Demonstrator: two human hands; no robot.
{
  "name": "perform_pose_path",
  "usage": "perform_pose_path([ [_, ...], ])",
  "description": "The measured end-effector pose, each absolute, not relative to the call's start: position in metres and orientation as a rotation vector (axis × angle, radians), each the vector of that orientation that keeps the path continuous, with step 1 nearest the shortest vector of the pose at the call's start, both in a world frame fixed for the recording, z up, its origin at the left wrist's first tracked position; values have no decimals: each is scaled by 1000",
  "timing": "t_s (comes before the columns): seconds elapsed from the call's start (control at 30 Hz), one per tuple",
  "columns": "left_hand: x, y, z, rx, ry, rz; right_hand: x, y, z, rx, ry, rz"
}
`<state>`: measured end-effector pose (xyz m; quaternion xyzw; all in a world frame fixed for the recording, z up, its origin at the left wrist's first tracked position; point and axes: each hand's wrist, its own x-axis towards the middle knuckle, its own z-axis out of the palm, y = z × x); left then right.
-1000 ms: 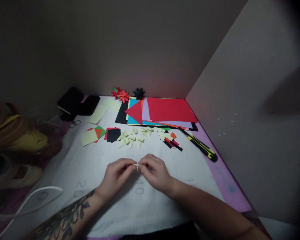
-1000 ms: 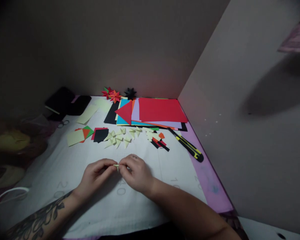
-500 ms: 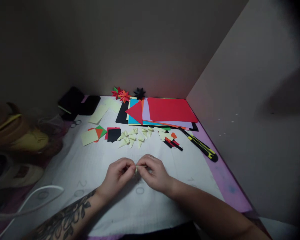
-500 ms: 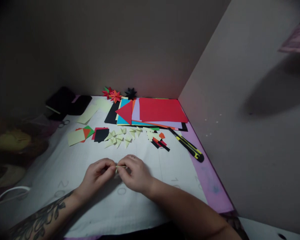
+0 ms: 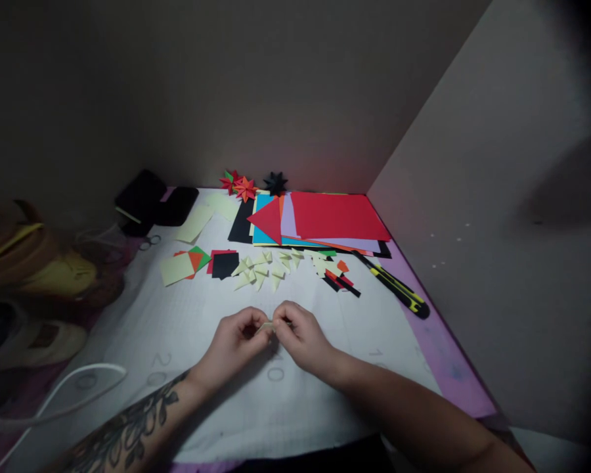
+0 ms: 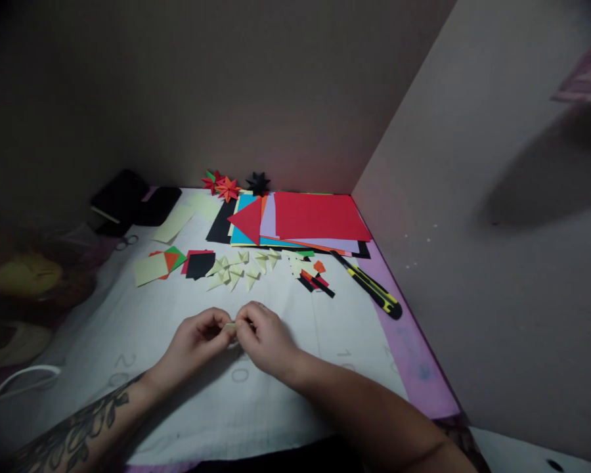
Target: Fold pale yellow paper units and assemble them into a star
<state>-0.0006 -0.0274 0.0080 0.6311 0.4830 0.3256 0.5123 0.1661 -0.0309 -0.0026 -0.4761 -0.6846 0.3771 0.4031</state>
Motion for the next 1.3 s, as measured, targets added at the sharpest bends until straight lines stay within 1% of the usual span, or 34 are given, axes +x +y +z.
perform_pose_path([
  [0.13, 0, -26, 5, 1420, 1126, 814, 165, -30, -6, -1241, -1601, 1108],
  [0.27, 0, -28, 4, 1394, 1068, 786, 167, -28, -7, -1242, -1538, 1147],
  [0.4, -2, -27, 7, 1482, 1014, 747, 171, -27, -5, -1256, -1590, 1072],
  [0.53, -5, -23, 13, 1567, 1127, 719, 173, -27, 0, -1207, -1759, 941],
  [0.87, -6, -26, 14, 1760, 1150, 670, 167, -30, 0, -1168, -1851, 930],
  [1.0, -6, -25, 15, 1772, 1146, 660, 167, -28, 2, -1160, -1833, 991],
  [1.3, -10, -18, 14, 1593, 1311, 788, 175, -19, 2, -1304, -1604, 1170],
])
